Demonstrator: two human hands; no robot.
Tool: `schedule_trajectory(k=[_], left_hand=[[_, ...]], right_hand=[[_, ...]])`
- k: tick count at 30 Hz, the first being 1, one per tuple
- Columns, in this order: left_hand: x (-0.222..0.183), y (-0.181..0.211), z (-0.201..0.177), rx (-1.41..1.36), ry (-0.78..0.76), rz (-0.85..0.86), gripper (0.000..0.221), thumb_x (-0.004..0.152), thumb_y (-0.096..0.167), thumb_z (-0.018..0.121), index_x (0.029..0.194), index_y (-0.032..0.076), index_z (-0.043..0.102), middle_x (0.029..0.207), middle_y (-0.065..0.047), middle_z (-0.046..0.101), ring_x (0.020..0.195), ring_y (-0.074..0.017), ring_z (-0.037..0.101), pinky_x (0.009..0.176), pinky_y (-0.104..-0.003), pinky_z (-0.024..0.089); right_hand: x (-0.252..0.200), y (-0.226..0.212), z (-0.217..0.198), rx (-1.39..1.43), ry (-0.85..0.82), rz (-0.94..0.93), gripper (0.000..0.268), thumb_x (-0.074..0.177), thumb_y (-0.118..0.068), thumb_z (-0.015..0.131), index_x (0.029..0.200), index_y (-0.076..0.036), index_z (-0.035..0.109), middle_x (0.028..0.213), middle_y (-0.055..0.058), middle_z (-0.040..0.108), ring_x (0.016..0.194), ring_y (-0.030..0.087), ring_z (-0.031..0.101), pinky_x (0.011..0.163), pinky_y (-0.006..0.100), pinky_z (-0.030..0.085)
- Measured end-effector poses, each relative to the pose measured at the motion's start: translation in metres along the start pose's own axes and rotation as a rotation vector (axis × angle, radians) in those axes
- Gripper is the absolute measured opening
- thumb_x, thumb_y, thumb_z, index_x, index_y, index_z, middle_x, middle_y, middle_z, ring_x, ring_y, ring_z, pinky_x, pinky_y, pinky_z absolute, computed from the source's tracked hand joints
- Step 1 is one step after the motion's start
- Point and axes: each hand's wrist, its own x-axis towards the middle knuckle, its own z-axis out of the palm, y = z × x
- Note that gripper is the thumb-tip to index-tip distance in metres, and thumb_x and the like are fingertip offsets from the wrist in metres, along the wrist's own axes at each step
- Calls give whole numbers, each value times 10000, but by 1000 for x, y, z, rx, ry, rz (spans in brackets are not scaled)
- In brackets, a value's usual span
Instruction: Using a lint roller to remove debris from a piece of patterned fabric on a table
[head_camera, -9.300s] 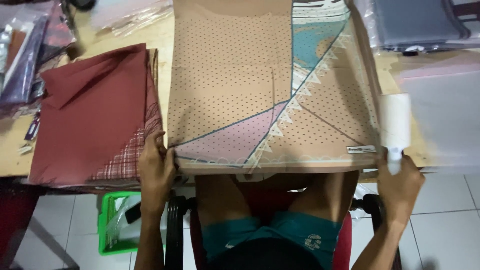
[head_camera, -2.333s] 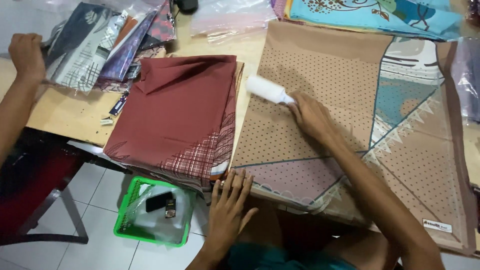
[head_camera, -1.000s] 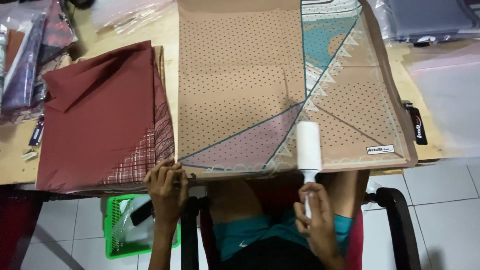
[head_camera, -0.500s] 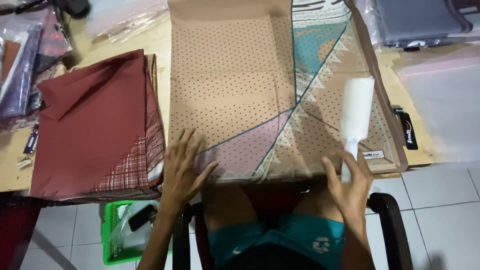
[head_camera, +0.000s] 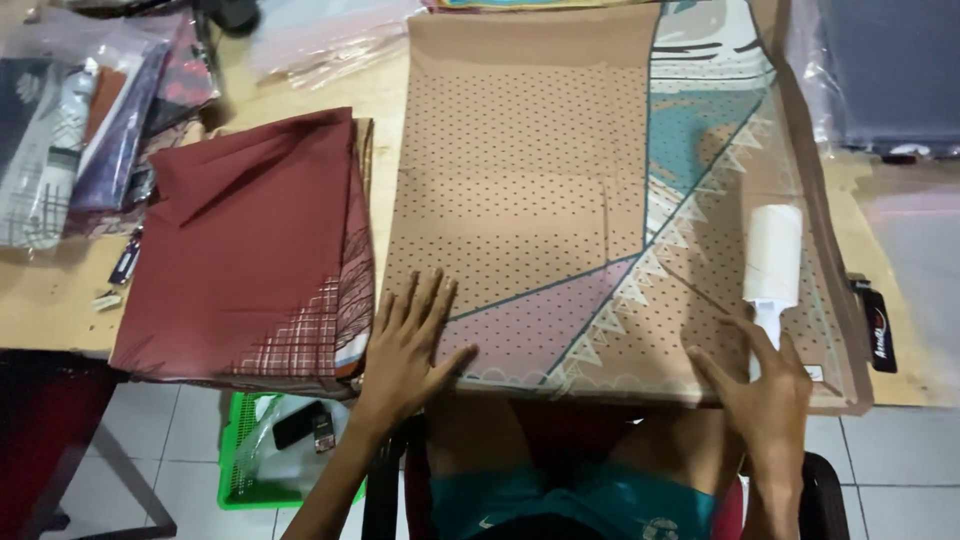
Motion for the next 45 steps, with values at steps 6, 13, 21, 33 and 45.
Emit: schedule_trajectory(k=[6, 13, 21, 33, 45], left_hand=[[4, -10, -4, 6, -41, 28, 877, 977, 713, 401, 1654, 210, 161, 1724, -47, 160, 1591, -276, 71, 1262, -504, 23], [94, -48, 14, 63, 90, 334, 966, 909, 795, 502, 1591, 124, 371, 1702, -163, 202, 1581, -365, 141, 1265, -631, 89], [113, -77, 38, 153, 42, 227, 1064, 778, 918, 479, 1642, 324, 301, 1648, -47, 354, 1538, -373, 255, 1238, -578, 150], [116, -81, 44, 124, 54, 221, 1091, 749, 917, 525, 1646, 335, 308, 1689, -3, 294, 1559, -347, 196, 1242, -562, 101], [113, -75, 32, 68, 5, 183, 1082, 767, 901, 547, 1643, 311, 310, 1702, -13, 270, 1569, -329, 178, 1254, -552, 95]], right_hand=[[1, -14, 1, 9, 53, -12, 434, 870, -220, 839, 1246, -39, 717, 1264, 230, 675, 1112, 340, 656, 1013, 450, 515], [54, -60, 27, 104, 66, -320, 382, 907, -130, 820, 1261, -34, 713, 1303, 279, 677, 1116, 358, 659, 891, 442, 601], [77, -41, 50, -138, -57, -91, 441, 893, -373, 823, 1310, -253, 743, 1081, 226, 648, 1057, 469, 673, 938, 536, 534], [77, -46, 41, -79, -77, 4, 486, 860, -376, 857, 1292, -186, 741, 1090, 254, 633, 1078, 498, 656, 926, 551, 536], [80, -43, 34, -39, -137, 54, 476, 871, -375, 826, 1303, -209, 715, 1115, 227, 626, 1152, 486, 625, 968, 592, 504]])
